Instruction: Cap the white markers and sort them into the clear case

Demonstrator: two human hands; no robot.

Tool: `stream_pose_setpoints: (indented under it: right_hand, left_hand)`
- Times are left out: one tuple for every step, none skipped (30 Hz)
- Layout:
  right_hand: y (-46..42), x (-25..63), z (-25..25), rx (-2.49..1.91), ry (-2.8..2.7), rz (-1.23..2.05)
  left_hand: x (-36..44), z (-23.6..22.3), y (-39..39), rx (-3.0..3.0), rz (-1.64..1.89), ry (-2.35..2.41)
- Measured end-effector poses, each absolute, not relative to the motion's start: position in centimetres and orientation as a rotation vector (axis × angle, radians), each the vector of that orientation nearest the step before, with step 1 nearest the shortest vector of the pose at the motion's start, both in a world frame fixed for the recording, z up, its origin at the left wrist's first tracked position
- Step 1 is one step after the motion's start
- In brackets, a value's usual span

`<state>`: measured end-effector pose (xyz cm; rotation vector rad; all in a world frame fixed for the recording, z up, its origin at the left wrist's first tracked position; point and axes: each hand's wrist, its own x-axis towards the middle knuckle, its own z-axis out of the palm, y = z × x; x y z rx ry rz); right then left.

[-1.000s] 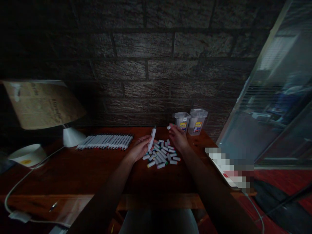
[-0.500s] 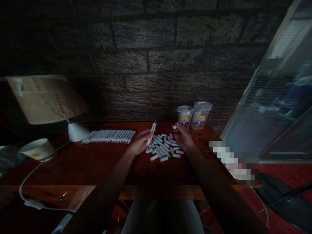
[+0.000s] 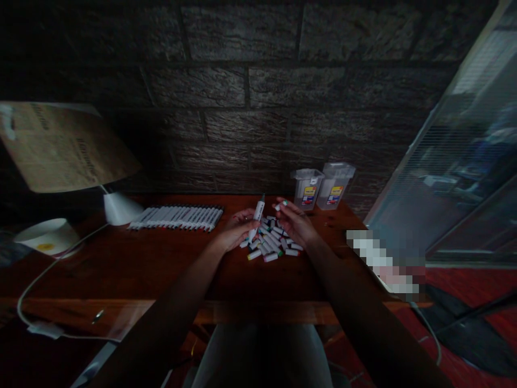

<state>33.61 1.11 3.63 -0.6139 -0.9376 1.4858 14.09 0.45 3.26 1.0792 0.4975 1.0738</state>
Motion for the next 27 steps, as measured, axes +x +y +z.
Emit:
stream_pose_setpoints:
  right_hand:
    - [1.12, 33.58, 3.65, -0.608, -0.933, 1.491]
    - [1.15, 33.57, 3.65, -0.602, -0.924, 1.492]
    - [1.22, 33.58, 3.65, -0.6, -0.91, 1.487]
    - [1.3, 33.61, 3.64, -0.6, -0.89, 1.476]
    - [1.38, 33.66, 3.64, -0.603, -0.866, 1.458]
    - [1.46, 33.73, 3.65, -0.606, -0.843, 1.442]
    - [1.52, 33.8, 3.66, -0.605, -0.823, 1.427]
    - [1.55, 33.86, 3.69, -0.599, -0.81, 1.415]
    - [1.56, 33.92, 3.71, -0.589, -0.808, 1.405]
    - [1.55, 33.97, 3.73, -0.579, -0.817, 1.398]
    - [1.52, 33.99, 3.73, -0.572, -0.834, 1.393]
    - [1.47, 34.0, 3.73, -0.571, -0.852, 1.391]
    - [1.42, 33.99, 3.71, -0.576, -0.869, 1.391]
    - [1.36, 33.97, 3.67, -0.585, -0.884, 1.393]
    - [1.3, 33.94, 3.64, -0.595, -0.891, 1.395]
    - [1.25, 33.92, 3.6, -0.606, -0.895, 1.399]
    - [1.19, 33.9, 3.57, -0.616, -0.898, 1.402]
    - [1.14, 33.88, 3.54, -0.623, -0.903, 1.408]
    - [1.09, 33.88, 3.52, -0.628, -0.913, 1.415]
    - [1.04, 33.87, 3.5, -0.633, -0.925, 1.42]
    - [1.0, 33.87, 3.48, -0.642, -0.941, 1.423]
    - [0.97, 33.87, 3.46, -0.656, -0.962, 1.427]
    - [0.94, 33.87, 3.42, -0.674, -0.984, 1.429]
    - [0.92, 33.87, 3.38, -0.692, -1.007, 1.431]
    - [0.91, 33.87, 3.34, -0.703, -1.027, 1.429]
    - [0.9, 33.87, 3.3, -0.703, -1.042, 1.425]
    - [0.89, 33.87, 3.25, -0.694, -1.053, 1.419]
  left_hand:
    - [14.09, 3.29, 0.41, 1.097, 1.055, 0.511]
    - [14.07, 3.33, 0.36, 1.116, 1.027, 0.522]
    - [14.03, 3.36, 0.32, 1.134, 1.0, 0.529]
    - [13.97, 3.4, 0.28, 1.146, 0.978, 0.533]
    - [13.91, 3.43, 0.25, 1.152, 0.965, 0.537]
    - [13.86, 3.45, 0.24, 1.151, 0.964, 0.545]
    - [13.81, 3.45, 0.24, 1.148, 0.966, 0.559]
    - [13.79, 3.42, 0.26, 1.148, 0.967, 0.579]
    - [13.79, 3.38, 0.27, 1.155, 0.966, 0.602]
    - [13.82, 3.33, 0.28, 1.173, 0.96, 0.626]
    - [13.86, 3.28, 0.28, 1.204, 0.952, 0.649]
    - [13.91, 3.24, 0.27, 1.241, 0.945, 0.671]
    - [13.95, 3.22, 0.24, 1.278, 0.943, 0.689]
    - [14.0, 3.23, 0.2, 1.311, 0.947, 0.705]
    - [14.03, 3.26, 0.15, 1.339, 0.949, 0.717]
    - [14.05, 3.31, 0.08, 1.36, 0.955, 0.723]
    - [14.06, 3.37, 0.01, 1.375, 0.961, 0.723]
    - [14.07, 3.44, -0.06, 1.388, 0.96, 0.718]
    - [14.08, 3.51, -0.12, 1.399, 0.951, 0.71]
    - [14.1, 3.57, -0.17, 1.408, 0.939, 0.701]
    - [14.11, 3.61, -0.21, 1.413, 0.928, 0.694]
    - [14.14, 3.64, -0.23, 1.419, 0.922, 0.693]
    - [14.16, 3.66, -0.25, 1.425, 0.924, 0.697]
    - [14.19, 3.67, -0.26, 1.431, 0.934, 0.704]
    - [14.23, 3.69, -0.28, 1.437, 0.942, 0.712]
    - [14.27, 3.71, -0.31, 1.441, 0.944, 0.72]
    - [14.31, 3.74, -0.35, 1.445, 0.937, 0.722]
